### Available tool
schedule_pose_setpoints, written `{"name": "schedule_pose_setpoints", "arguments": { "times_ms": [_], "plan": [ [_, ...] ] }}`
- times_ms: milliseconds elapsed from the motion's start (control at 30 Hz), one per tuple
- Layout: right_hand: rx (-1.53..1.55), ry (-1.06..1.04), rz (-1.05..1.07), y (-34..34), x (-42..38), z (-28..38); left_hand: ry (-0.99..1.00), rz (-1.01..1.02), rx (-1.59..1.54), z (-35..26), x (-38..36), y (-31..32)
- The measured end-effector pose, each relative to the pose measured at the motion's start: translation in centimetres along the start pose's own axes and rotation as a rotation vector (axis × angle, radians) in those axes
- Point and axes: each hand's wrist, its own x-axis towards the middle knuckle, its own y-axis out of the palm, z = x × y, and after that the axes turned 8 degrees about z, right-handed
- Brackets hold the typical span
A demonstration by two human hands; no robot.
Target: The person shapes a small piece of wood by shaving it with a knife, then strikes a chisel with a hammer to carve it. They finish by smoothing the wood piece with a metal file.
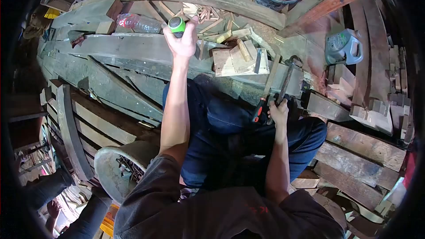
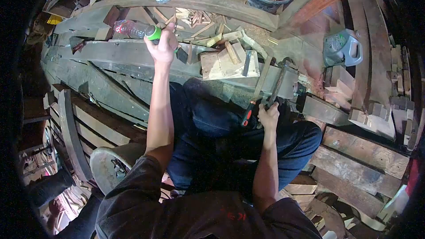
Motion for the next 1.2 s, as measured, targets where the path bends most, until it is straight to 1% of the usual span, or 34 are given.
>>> {"name": "schedule_pose_setpoints", "arguments": {
  "times_ms": [133, 233, 433, 533, 633, 700, 833, 933, 1000, 1067, 1100, 1167, 1200],
  "plan": [
    [-0.027, -0.008, 0.001, -0.1, 0.1, -0.1, 0.079, -0.049, 0.087, -0.7, -0.3, 0.7],
    [-0.027, -0.020, -0.004, -0.1, 0.0, -0.2, 0.019, -0.012, 0.042, -0.2, -0.2, 0.4],
    [-0.038, -0.010, 0.005, -0.2, -0.1, 0.1, -0.038, 0.015, -0.021, 0.1, -0.2, 0.2],
    [-0.030, -0.009, 0.006, -0.1, 0.0, -0.1, -0.071, 0.073, -0.021, -0.1, -0.1, -0.3],
    [0.006, -0.006, 0.005, 0.0, 0.1, -0.3, -0.005, -0.002, 0.052, -0.6, -0.5, 0.5],
    [0.001, 0.003, 0.006, 0.0, 0.2, -0.3, -0.015, -0.024, 0.088, -0.6, -0.6, 0.5],
    [-0.011, 0.020, 0.009, -0.2, -0.1, 0.1, -0.006, -0.013, 0.166, -0.1, -0.6, 0.1],
    [0.016, -0.014, 0.020, 0.0, 0.4, -0.6, -0.020, -0.034, 0.144, -0.2, -0.7, 0.3],
    [0.003, 0.013, 0.016, -0.1, 0.3, -0.5, -0.011, -0.044, 0.157, -0.2, -0.8, 0.4],
    [-0.003, 0.027, 0.010, -0.1, 0.3, -0.3, -0.046, 0.012, 0.153, 0.4, -0.6, -0.1],
    [-0.004, 0.027, 0.006, 0.0, 0.3, -0.4, -0.091, 0.072, 0.137, 0.6, -0.2, -0.8],
    [0.000, 0.014, -0.002, 0.0, 0.5, -0.6, -0.072, 0.077, 0.128, 1.3, -0.2, -1.1],
    [0.004, 0.001, -0.006, 0.0, 0.5, -0.8, -0.010, 0.023, 0.135, 0.7, -0.5, -0.2]
  ]
}}
